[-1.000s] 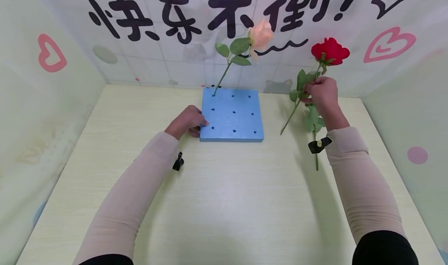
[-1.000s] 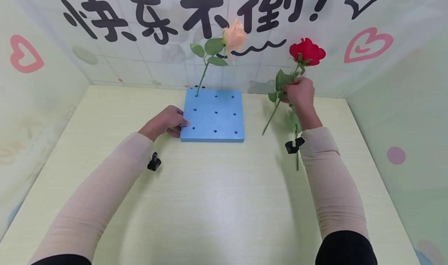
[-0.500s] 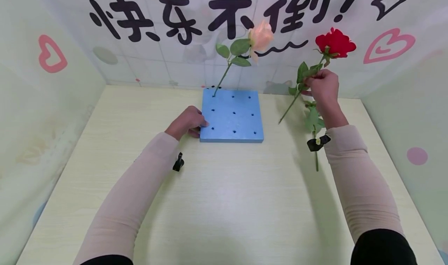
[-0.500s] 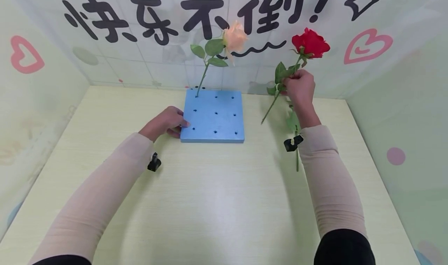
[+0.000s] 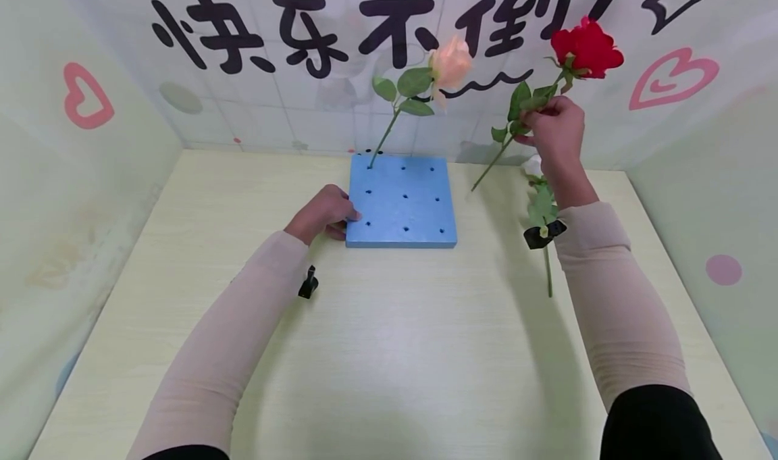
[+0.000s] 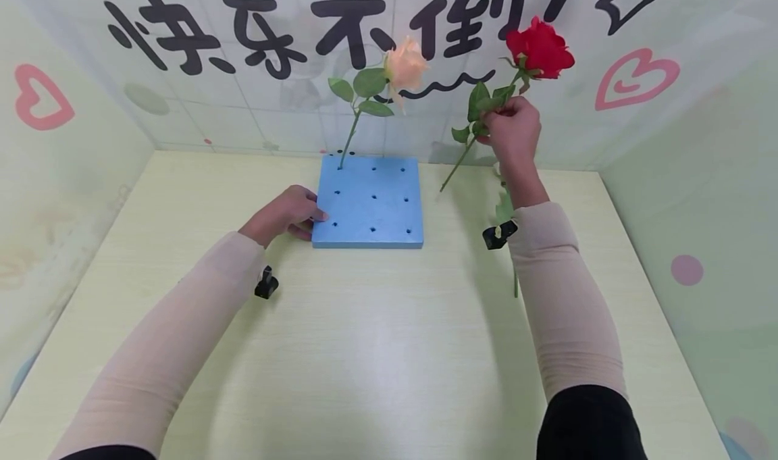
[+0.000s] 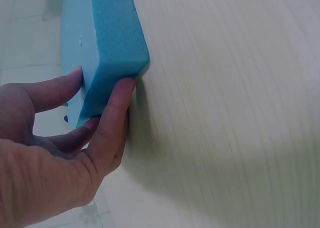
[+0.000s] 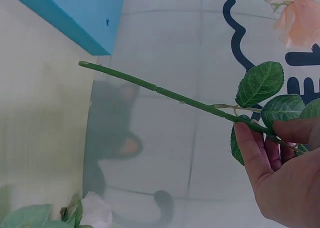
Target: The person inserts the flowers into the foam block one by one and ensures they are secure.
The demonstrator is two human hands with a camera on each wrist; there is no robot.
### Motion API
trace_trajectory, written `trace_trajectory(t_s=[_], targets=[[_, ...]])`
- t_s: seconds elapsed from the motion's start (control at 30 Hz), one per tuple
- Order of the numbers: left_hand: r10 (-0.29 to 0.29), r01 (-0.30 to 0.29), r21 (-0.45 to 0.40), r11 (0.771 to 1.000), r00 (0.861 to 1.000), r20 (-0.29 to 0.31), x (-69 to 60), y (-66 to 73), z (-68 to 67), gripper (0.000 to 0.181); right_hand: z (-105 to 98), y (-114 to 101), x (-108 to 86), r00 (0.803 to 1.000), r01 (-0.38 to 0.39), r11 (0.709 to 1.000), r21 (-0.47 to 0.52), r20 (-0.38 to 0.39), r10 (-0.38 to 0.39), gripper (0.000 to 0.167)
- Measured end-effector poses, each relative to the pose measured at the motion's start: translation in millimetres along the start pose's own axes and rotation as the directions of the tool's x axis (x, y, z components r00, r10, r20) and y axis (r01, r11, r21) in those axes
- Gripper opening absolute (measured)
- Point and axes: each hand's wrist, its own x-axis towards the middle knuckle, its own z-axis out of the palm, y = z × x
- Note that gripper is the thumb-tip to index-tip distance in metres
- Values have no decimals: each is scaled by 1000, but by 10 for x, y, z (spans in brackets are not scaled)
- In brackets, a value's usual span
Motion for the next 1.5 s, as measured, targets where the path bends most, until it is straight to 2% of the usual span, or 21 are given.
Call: trace_trajectory(t_s=[0.27,0.4,0.73,0.93,1.13,1.5], targets=[[9,-9,-4,1000,1000,-2,6,-15,5,56,180,-98,-22,999,30,998,63,-19,-29,22],[11,-11,-4,1000,1000,-6,9,-16,7,56,260,-105,-30,999,48,995,82,-16,-47,21],[17,-17,-3,1000,1000,-6,28,-6,2,54,353,-109,-14,999,27,993,118,-20,-24,19],[19,-19,5,1000,1000,-11,32,-16,0,51,454,-76,-13,999,42,987,153,-19,-40,10],[21,-21,-1,1000,1000,-7,28,-26,-7,53,561,-33,-7,997,71,981,180,-12,-70,12],[34,-34,-18,999,999,3,28,-37,-9,56,756,40,-44,997,65,979,196,24,-70,13]])
